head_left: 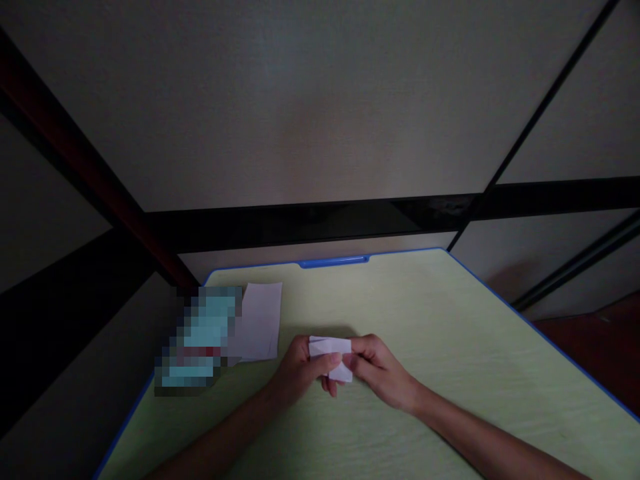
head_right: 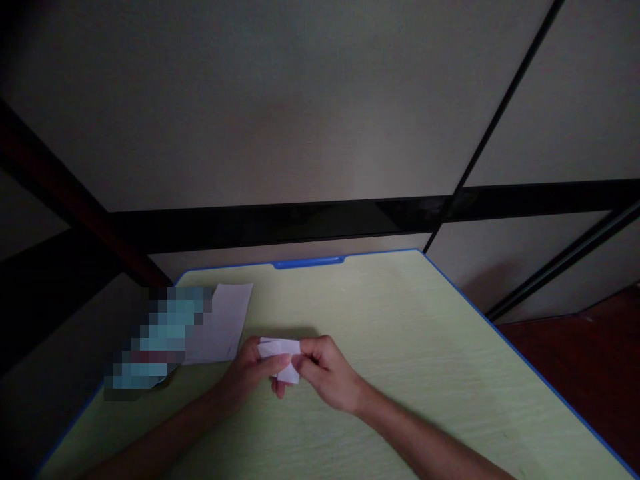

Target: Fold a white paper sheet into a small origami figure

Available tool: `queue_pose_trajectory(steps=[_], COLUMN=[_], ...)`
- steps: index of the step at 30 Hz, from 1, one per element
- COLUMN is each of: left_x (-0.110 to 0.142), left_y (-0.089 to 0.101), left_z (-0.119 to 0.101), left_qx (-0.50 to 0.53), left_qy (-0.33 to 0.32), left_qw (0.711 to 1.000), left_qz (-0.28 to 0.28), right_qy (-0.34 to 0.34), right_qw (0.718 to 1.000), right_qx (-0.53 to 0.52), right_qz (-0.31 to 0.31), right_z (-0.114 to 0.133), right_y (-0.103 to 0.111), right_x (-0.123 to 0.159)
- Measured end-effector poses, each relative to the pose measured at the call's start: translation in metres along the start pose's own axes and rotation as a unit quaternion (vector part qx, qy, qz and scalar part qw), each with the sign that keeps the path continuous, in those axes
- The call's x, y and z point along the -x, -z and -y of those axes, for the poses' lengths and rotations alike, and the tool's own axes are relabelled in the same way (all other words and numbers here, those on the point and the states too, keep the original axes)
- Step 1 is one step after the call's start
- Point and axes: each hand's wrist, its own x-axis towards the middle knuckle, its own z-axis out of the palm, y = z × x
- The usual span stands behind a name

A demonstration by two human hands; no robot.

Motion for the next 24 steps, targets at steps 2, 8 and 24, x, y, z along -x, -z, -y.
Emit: queue_pose_trajectory(steps=[2, 8, 24], left_x=[-0.001, -0.003, -0.002], left_y=[0.0, 0.0, 0.0], left_z=[0.001, 0.003, 0.001], left_qx=[0.015, 0.064, 0.047], left_qy=[0.001, 0.019, 0.035], left_qw=[1.0, 0.996, 0.997], left_qz=[-0.018, -0.063, -0.049], right_qy=[-0.003, -0.031, -0.013], right_qw=[1.0, 0.997, 0.993], right_qx=[-0.007, -0.024, -0.01], right_qz=[-0.017, -0.067, -0.12], right_z=[-0.003, -0.017, -0.013], right_y=[0.001, 0.01, 0.006], right_x=[-0.002, -0.005, -0.002])
